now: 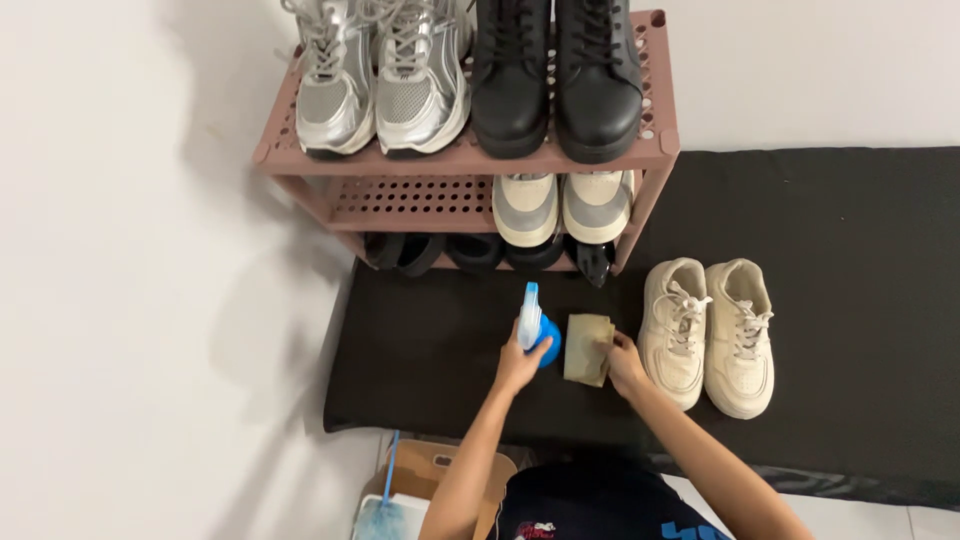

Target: The person wipes a pair of white sneakers with a cloth, then places them on a shoe rack. The person handles the sneakers and a cleaning cloth, and briefly adjusts the laces before returning the shoes to the rack.

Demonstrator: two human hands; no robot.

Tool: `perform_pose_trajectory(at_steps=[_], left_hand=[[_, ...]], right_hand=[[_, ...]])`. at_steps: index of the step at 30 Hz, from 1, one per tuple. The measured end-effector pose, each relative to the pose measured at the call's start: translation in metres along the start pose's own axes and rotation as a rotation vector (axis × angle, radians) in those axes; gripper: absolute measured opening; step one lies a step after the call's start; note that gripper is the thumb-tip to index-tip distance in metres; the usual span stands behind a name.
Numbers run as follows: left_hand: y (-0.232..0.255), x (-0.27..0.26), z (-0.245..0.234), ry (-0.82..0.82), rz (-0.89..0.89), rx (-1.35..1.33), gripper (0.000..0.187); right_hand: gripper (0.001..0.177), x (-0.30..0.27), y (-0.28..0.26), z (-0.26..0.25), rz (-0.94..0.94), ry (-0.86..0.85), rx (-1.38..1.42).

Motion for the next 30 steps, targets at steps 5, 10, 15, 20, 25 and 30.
perform_pose_trajectory(at_steps=[5, 10, 15, 20, 25, 30], left_hand=[[-0.005, -0.026, -0.007, 0.047, -0.042, 0.125, 0.074], [0.007, -0.038, -0.007, 0.002, -0.125, 0.167, 0.079], [0.008, -0.037, -0.012, -0.078, -0.152, 0.206, 0.104], [0.002, -0.046, -0.051, -0.098, -0.052, 0.304, 0.128], [0.008, -0.090, -0.101, -0.228, -0.291, 0.594, 0.073], [0.083, -0.126, -0.041, -0.491, -0.264, -0.035, 0.037]], right_hand=[[0.062, -0.002, 0.014, -0.008, -0.007, 0.070, -0.051], [0.067, 0.005, 0.024, -0.019, -0.132, 0.237, -0.403], [0.076, 0.005, 0.024, -0.023, -0.207, 0.129, -0.685], [0.071, -0.024, -0.004, -0.038, -0.249, -0.108, -0.693], [0.048, -0.094, -0.114, -0.089, -0.221, -0.357, -0.608], [0.045, -0.082, -0.199, -0.183, -0.296, -0.074, -0.499]])
Point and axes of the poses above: each hand's wrist, its own x-axis towards the middle knuckle, its own z-axis out of the palm, y = z × x, the point moved 6 cm from there along x, towards the middle knuckle, and after that the axes turned 14 degrees about y, right-handed, at the moved point
